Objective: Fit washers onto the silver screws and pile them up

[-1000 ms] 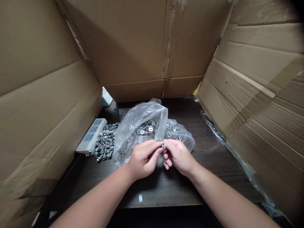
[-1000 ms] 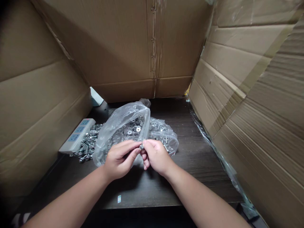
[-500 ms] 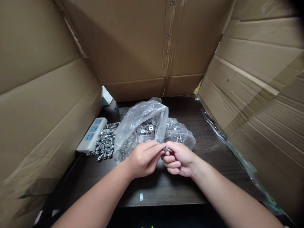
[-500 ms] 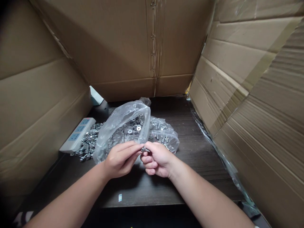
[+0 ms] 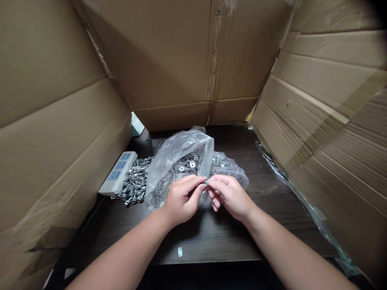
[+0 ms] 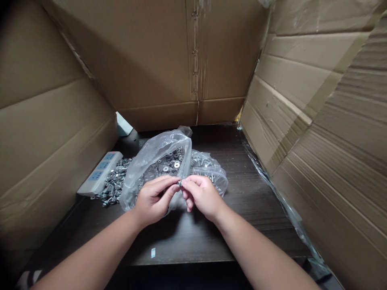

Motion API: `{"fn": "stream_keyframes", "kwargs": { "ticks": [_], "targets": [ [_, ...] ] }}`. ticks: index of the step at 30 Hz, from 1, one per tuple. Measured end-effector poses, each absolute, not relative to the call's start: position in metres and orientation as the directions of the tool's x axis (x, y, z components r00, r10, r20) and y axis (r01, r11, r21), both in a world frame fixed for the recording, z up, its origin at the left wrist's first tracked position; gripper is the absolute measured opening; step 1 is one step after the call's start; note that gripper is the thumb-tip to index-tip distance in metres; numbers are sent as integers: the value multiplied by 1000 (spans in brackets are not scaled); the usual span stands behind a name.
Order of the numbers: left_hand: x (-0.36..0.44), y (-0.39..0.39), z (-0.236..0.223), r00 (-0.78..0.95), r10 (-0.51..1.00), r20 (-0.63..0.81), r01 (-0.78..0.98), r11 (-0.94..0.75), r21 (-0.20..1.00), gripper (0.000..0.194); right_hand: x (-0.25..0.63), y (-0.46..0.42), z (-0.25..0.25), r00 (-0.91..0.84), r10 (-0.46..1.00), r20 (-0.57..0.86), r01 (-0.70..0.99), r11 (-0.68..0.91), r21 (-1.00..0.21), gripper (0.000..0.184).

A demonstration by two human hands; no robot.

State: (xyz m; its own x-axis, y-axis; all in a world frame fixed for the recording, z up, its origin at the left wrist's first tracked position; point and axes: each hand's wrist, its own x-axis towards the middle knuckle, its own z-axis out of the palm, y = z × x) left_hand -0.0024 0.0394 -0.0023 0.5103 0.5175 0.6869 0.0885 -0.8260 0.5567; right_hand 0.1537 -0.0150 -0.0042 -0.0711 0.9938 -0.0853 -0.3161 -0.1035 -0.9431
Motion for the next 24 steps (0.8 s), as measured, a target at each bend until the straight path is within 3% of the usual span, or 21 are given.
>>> {"fn": "stream_keyframes", "kwargs": {
  "ticks": [4,7,13,17,24],
  "targets": [
    [-5,41,-6,560,452,694,70,-861,504,24,152,-15,-4,-146,977,-156,-474,-207,-856,24],
    [-6,41,-6,570,456,684,74,-857,509,24,151,-15,-3,-174,969,-175,-492,-240,-837,22],
    [-4,39,-2,539,521,662,76,-813,578,18,152,-18,-7,-59,998,-4,-205,-16,-979,35],
    [-3,38,-2,530,545,649,87,-797,598,17,154,-20,-5,-41,997,69,-3,69,-998,37],
    [-5,36,-2,541,576,613,104,-769,631,17,154,-19,-2,-21,997,81,82,82,-993,38]
  ]
}}
